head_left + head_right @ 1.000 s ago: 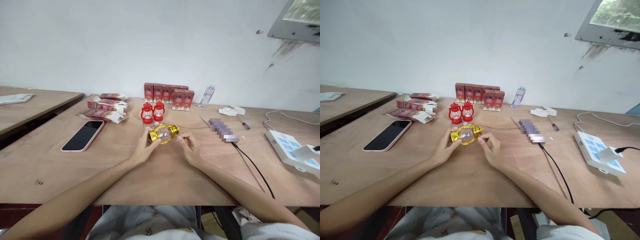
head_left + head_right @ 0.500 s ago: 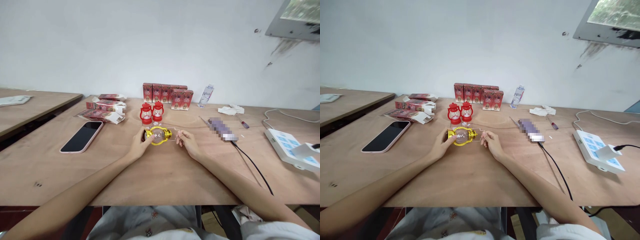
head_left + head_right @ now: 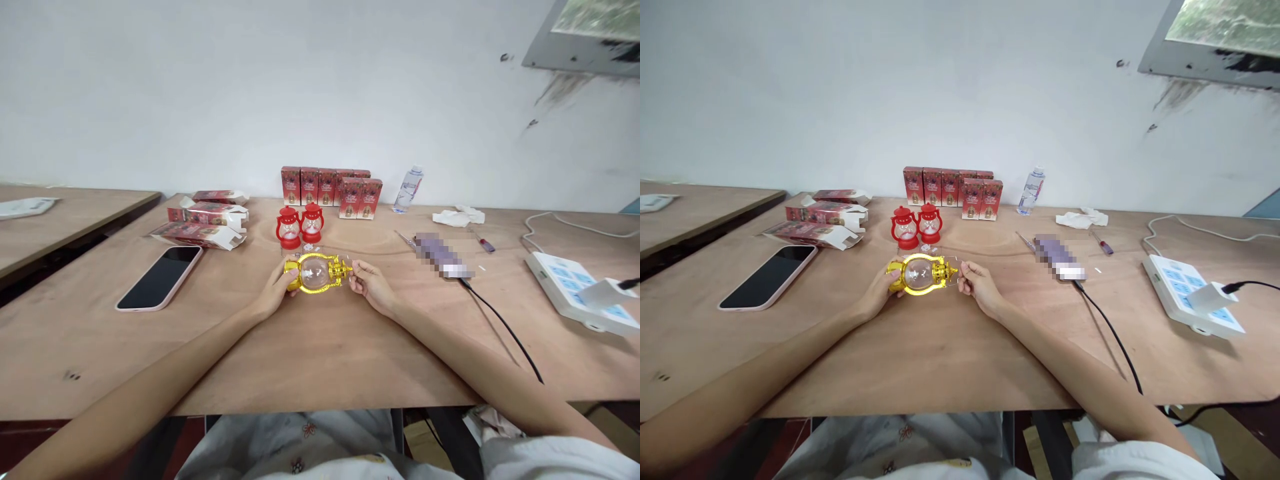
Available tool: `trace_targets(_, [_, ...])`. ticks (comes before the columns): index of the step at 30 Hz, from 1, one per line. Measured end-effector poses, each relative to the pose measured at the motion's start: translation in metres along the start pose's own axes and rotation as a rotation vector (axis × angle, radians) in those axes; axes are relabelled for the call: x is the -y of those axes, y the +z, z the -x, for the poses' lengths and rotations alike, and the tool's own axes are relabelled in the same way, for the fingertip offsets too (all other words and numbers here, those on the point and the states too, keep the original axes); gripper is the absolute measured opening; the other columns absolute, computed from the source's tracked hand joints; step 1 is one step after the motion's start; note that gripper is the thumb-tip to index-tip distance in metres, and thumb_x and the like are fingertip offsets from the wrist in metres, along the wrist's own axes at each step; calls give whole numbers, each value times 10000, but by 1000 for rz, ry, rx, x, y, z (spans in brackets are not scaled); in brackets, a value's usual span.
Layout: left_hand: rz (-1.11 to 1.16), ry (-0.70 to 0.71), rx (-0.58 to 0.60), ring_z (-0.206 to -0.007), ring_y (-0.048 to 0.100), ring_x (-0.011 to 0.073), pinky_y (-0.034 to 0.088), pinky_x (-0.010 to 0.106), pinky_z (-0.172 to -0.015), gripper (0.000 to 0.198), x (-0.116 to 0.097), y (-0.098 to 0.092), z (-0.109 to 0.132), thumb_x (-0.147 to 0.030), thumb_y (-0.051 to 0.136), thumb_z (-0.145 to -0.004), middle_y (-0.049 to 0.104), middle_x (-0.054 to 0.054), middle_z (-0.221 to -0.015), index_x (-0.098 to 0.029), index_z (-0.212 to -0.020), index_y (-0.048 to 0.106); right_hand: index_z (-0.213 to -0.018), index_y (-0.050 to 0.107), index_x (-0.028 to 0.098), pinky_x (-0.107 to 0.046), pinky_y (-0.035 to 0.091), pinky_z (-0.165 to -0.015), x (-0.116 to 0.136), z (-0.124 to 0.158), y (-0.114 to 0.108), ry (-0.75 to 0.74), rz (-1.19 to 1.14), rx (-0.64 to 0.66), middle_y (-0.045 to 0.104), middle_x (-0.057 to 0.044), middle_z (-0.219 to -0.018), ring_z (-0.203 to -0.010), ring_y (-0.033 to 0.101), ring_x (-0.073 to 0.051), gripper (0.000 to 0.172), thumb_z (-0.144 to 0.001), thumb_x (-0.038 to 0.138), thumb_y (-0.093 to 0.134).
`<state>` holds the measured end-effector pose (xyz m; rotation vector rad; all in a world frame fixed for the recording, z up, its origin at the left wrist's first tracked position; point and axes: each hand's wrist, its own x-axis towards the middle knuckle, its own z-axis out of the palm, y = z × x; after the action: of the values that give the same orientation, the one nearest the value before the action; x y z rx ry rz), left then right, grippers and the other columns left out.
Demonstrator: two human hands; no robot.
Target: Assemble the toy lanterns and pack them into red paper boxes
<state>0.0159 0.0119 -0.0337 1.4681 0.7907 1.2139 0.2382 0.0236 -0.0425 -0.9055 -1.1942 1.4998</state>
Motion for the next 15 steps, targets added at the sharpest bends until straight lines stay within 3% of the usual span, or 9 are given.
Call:
trace_targets(7, [-60, -21, 89, -486, 400, 61, 331, 194, -437, 417, -1, 4, 2, -567, 566, -767, 467, -54, -657, -195, -898, 433, -663, 483, 199, -219, 166, -421, 2, 1, 5, -5, 172, 29, 478, 71, -430, -371, 317, -53, 347, -696, 516, 620])
trace_targets(15, [-163, -50, 64, -472, 368, 64, 307, 206, -447, 349, 1, 5, 2, -521, 528, -806, 431, -61, -614, -195, -861, 416, -655, 427, 214, -217, 142, -431, -2, 3, 6, -79, 88, -13, 405, 87, -423, -388, 264, -55, 458, -684, 623, 631])
